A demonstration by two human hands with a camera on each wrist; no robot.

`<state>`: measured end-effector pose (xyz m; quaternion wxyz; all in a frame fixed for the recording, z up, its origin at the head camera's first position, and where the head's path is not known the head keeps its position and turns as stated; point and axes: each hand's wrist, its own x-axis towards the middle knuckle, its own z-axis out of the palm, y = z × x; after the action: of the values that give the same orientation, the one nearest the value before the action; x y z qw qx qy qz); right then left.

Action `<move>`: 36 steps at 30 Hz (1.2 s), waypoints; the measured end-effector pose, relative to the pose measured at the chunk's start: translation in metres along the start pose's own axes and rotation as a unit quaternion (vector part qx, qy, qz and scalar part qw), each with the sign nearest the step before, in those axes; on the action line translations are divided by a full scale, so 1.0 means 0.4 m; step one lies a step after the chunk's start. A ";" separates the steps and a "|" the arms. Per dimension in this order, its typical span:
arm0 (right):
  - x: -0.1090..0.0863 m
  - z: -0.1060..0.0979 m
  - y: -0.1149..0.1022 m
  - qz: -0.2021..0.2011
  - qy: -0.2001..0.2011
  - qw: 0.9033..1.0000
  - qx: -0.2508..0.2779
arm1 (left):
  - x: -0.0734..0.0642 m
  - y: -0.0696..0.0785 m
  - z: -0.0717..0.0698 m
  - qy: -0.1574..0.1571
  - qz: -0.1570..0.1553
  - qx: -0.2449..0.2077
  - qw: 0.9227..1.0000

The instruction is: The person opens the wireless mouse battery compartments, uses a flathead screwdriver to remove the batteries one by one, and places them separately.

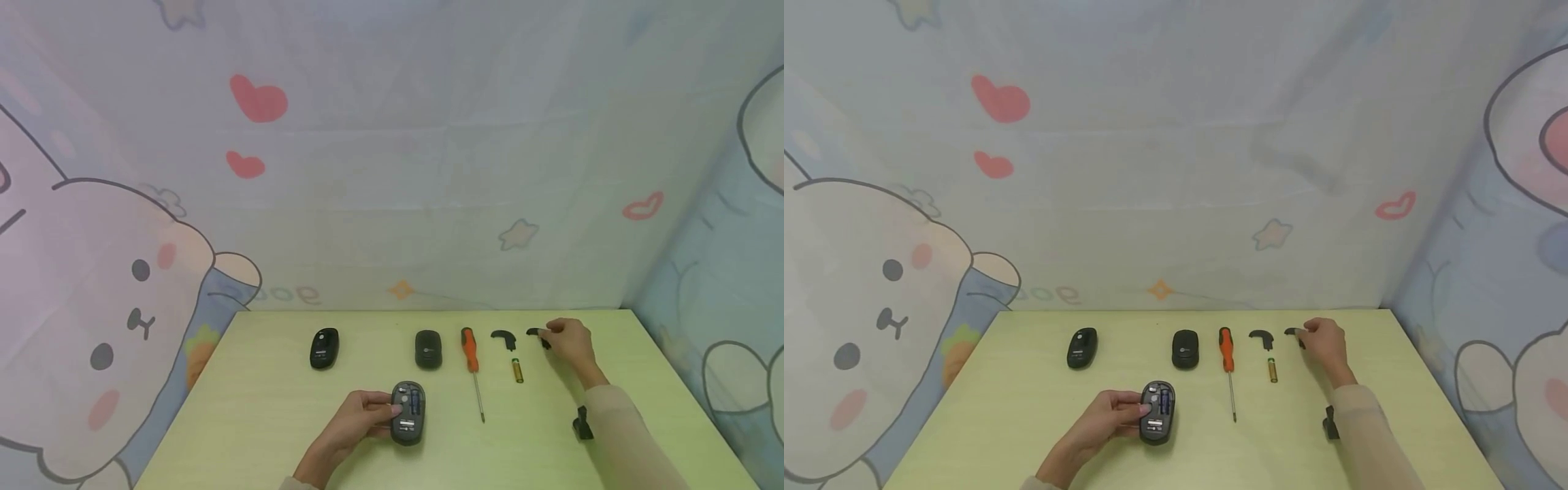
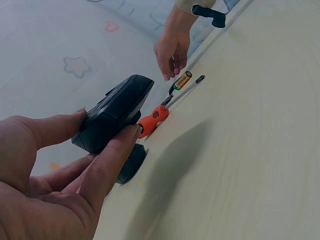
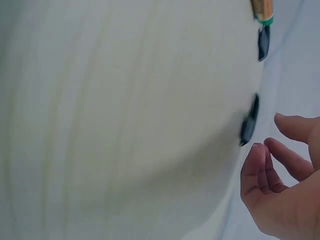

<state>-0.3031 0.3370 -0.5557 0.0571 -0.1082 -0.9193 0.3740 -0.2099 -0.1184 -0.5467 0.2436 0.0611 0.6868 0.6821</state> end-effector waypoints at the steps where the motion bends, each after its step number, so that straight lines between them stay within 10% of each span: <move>1: -0.002 0.001 -0.006 -0.008 0.005 1.000 -0.001 | 0.001 0.000 0.000 -0.001 0.000 -0.001 1.000; 24: -0.064 0.061 -0.165 -0.167 -0.008 0.984 -0.054 | 0.007 -0.012 0.006 -0.009 -0.005 -0.003 1.000; 36: -0.082 0.150 -0.201 -0.187 -0.048 0.976 -0.102 | -0.001 -0.017 -0.002 -0.008 -0.004 -0.005 1.000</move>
<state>-0.2952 0.2326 -0.5431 0.0703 0.0786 -0.9582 0.2658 -0.2082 -0.1199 -0.5531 0.2520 0.0623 0.6820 0.6837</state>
